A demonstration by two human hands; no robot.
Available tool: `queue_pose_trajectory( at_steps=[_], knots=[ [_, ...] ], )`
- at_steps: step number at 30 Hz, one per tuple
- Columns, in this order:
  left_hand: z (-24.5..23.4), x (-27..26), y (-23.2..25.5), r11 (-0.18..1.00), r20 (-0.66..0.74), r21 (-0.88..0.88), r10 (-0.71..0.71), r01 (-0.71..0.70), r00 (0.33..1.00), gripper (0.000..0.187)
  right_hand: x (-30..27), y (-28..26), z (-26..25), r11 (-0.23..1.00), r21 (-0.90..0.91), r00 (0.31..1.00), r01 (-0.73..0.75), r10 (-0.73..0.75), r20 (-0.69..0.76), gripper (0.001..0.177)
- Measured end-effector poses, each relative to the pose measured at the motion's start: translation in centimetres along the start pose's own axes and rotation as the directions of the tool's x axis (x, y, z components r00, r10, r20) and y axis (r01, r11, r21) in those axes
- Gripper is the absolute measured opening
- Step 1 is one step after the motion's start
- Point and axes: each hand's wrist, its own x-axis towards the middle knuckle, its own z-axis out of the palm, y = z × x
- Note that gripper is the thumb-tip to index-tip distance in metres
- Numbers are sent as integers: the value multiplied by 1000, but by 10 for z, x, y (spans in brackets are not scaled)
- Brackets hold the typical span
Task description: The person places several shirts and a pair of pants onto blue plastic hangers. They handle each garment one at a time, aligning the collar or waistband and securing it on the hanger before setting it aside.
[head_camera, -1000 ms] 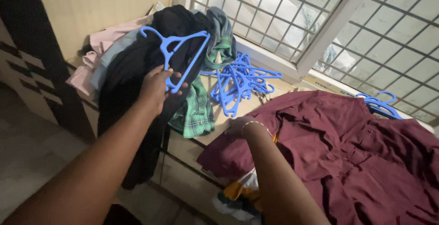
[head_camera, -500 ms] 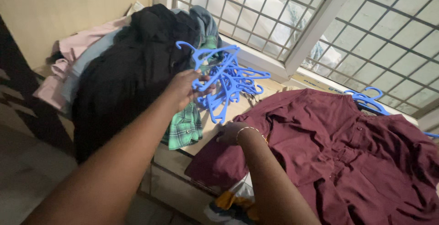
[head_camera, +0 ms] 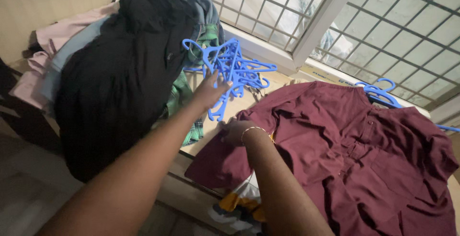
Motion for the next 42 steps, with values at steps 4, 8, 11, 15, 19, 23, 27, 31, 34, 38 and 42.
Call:
queue_pose_trajectory(
  at_steps=[4,8,11,15,19,23,27,31,34,38,42],
  knots=[
    [7,-47,20,874,-124,415,329,-252,936,57,12,10,21,992,75,993,100,-95,-65,58],
    [7,-113,48,648,16,599,578,-471,816,48,21,14,38,949,-166,951,267,-287,-113,38],
    [0,-145,63,573,29,607,676,-551,736,36,16,12,39,944,-229,962,238,-261,-74,34],
    [-3,-168,72,582,75,641,600,-500,796,30,-1,10,29,993,-32,992,109,-111,-66,39],
    [-5,-180,73,624,72,633,542,-458,837,29,-13,2,27,983,182,975,26,15,-221,43],
    [-5,-181,70,598,45,630,609,-496,792,36,-27,0,33,938,337,910,76,73,-409,43],
    [-6,-168,59,804,-24,409,481,-431,876,46,-48,-12,40,858,504,796,97,237,-557,35],
    [-7,-153,41,848,-121,274,498,-453,859,44,-66,-33,39,752,656,741,64,405,-536,24],
    [-12,-146,26,891,-94,220,424,-397,901,42,-76,-49,35,611,780,792,137,406,-457,22],
    [-17,-137,16,976,-38,-131,173,-176,984,38,-98,-65,33,246,908,929,339,62,-364,26],
    [-16,-141,19,935,-40,153,329,-319,944,38,-122,-62,31,114,986,934,123,-348,-76,29]
  ],
)
